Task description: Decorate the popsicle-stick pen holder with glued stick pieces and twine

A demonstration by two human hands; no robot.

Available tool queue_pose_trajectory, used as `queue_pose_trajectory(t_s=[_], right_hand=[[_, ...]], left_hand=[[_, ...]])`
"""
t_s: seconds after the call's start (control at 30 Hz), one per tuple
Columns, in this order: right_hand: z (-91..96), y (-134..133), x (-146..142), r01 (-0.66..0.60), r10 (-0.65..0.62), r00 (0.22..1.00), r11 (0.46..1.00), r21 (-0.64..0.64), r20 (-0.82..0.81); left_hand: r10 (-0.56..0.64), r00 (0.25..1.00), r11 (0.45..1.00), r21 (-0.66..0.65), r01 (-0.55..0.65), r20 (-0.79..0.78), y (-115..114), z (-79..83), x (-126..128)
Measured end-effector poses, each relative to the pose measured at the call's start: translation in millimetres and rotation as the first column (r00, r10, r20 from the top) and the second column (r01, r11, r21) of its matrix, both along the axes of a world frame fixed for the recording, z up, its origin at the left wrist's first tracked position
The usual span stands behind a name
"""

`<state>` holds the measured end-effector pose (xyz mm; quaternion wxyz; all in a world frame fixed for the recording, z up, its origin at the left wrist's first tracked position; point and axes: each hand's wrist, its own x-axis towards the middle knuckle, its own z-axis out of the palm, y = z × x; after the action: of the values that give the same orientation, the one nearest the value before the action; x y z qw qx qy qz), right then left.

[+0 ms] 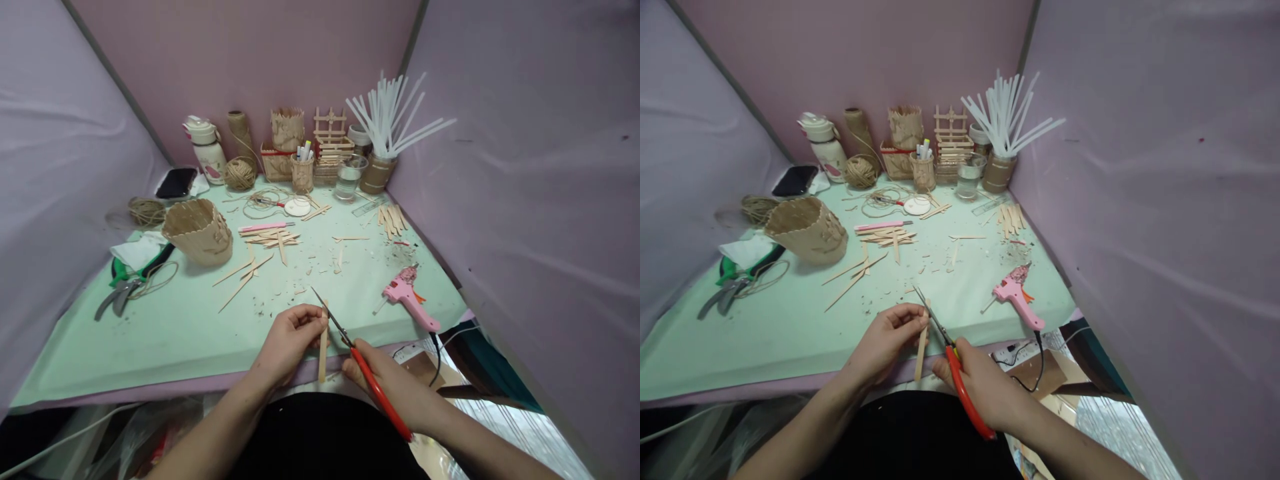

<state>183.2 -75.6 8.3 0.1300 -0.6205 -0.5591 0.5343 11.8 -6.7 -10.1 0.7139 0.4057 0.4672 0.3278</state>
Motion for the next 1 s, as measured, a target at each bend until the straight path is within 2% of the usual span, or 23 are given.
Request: queue_pose_trajectory(t_s=[0.2, 0.4, 0.67, 0.83, 1.0], right_hand=[[-4.9, 4, -2, 0.05, -0.048, 0.998, 0.996, -0.073, 0.028], [-10.4, 1, -2, 0.081, -0.081, 0.997, 0.995, -0.061, 0.002], [3.3, 6, -3, -0.027, 0.024, 0.996, 0.999, -0.032, -0.09], [3.2, 9, -7, 0.063, -0.064, 0.998, 0.996, -0.071, -0.017], [3.7, 10, -7, 0.087, -0.091, 0.995, 0.992, -0.095, -0.03]], left_hand=[[-0.004, 1.0, 0.999, -0.042, 0.004, -0.006, 2, 1.1, 3], [-0.015, 1.0, 0.998, -0.064, 0.013, -0.028, 5, 7.7, 7], [-0.134, 0.989, 0.991, -0.026, 0.132, -0.066, 9, 10.1, 4], [-0.103, 0.994, 0.992, -0.075, 0.101, -0.022, 10, 7.5, 5], [-0.077, 0.997, 0.983, -0.169, 0.074, -0.014, 11, 11.4, 9]])
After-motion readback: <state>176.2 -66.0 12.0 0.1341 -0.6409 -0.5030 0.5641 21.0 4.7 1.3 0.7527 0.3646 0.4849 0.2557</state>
